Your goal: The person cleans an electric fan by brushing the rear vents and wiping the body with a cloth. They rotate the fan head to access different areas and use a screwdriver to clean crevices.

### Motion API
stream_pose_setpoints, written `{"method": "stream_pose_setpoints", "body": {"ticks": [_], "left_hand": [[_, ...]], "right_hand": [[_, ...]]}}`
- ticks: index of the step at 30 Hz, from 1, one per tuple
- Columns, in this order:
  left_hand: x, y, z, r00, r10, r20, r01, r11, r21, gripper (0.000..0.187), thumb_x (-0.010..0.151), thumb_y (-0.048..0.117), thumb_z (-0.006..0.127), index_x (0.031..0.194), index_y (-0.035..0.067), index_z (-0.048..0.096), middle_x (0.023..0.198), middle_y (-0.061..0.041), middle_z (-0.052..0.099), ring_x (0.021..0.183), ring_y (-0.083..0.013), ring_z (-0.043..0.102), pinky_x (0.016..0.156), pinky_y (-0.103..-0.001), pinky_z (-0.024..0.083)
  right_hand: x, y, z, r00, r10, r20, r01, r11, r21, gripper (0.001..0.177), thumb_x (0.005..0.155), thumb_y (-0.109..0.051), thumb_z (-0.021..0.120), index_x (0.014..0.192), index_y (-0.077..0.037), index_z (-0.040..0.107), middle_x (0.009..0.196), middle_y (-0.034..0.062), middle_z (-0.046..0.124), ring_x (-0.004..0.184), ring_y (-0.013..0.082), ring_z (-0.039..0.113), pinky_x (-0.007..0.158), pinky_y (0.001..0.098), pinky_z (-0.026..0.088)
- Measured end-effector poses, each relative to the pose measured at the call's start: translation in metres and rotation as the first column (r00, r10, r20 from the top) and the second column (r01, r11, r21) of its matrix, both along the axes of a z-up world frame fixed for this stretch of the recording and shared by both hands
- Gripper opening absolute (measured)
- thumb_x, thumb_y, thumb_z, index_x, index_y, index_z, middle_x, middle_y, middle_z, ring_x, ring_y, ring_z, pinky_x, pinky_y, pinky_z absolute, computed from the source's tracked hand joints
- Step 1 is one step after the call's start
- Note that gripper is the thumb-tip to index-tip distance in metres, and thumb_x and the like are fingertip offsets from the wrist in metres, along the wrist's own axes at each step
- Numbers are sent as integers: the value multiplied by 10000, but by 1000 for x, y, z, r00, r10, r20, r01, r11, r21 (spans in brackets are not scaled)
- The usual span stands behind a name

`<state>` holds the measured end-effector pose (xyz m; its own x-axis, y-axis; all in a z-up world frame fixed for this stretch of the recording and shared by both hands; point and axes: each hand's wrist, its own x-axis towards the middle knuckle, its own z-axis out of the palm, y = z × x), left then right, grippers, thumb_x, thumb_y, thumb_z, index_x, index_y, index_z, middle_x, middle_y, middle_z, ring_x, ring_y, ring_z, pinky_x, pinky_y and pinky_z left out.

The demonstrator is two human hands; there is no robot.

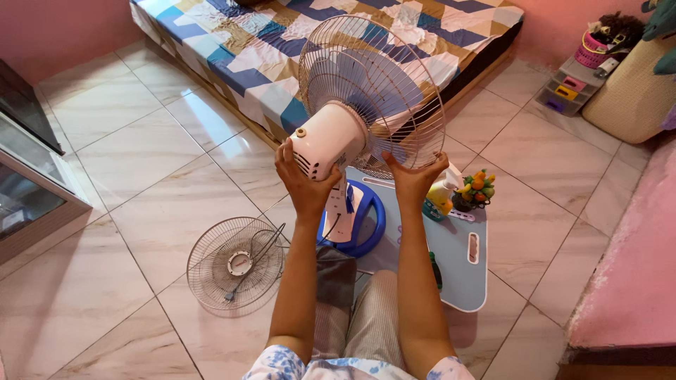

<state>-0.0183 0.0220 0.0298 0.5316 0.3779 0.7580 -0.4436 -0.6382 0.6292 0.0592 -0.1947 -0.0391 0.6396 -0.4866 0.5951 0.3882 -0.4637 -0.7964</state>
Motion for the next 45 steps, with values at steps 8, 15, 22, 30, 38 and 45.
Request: {"method": "stream_pose_setpoints", "body": {"ticks": [8, 15, 22, 30, 38, 45], "left_hand": [[-3, 2, -5, 1000, -6, 6, 6, 1000, 3, 1055, 765, 282, 899, 1592, 109, 267, 1540, -196, 353, 1461, -395, 366, 1219, -530, 369], [-9, 5, -9, 995, -97, 16, 97, 995, -29, 1040, 855, 374, 836, 1628, 87, 203, 1571, -226, 304, 1473, -415, 337, 1213, -529, 340], [21, 37, -23, 912, -395, 112, 401, 798, -449, 810, 958, 552, 499, 1580, 55, 351, 1570, -212, 412, 1484, -362, 384, 1235, -477, 301], [77, 90, -20, 498, -843, 202, 725, 277, -631, 916, 1042, 727, 203, 1543, 11, 473, 1592, -198, 489, 1515, -301, 410, 1270, -408, 263], [71, 68, -17, 246, -911, 330, 587, -131, -799, 852, 1020, 674, 309, 1586, 40, 379, 1554, -191, 490, 1383, -300, 512, 1140, -403, 430], [87, 70, -19, 300, -916, 268, 656, -6, -755, 836, 1041, 644, 303, 1583, 12, 381, 1574, -182, 466, 1427, -283, 478, 1196, -380, 365]], "right_hand": [[-7, 10, 4, 999, -10, 37, 10, 1000, 8, 1270, 744, -564, 960, 1515, 53, 161, 1462, 290, 317, 1407, 418, 352, 1207, 531, 321], [-15, 17, 15, 996, -85, -18, 85, 996, -16, 1342, 774, -567, 939, 1591, 67, 83, 1537, 344, 245, 1494, 486, 255, 1243, 566, 249], [-37, 26, 31, 987, -119, 110, 126, 990, -60, 1166, 880, -446, 894, 1597, 45, 116, 1591, 296, 222, 1519, 431, 227, 1259, 554, 206], [-61, 76, 25, 993, 22, 117, -27, 999, 42, 598, 1055, -273, 640, 1524, -22, 366, 1536, 195, 413, 1482, 357, 395, 1231, 485, 340], [-37, 114, 10, 903, 425, -56, -413, 898, 153, 646, 1117, -422, 375, 1616, -24, 273, 1673, 215, 245, 1561, 359, 217, 1250, 440, 211], [-12, 108, -4, 933, 354, -66, -338, 924, 180, 702, 1076, -415, 398, 1636, -28, 229, 1588, 205, 246, 1496, 359, 276, 1213, 434, 283]]}}
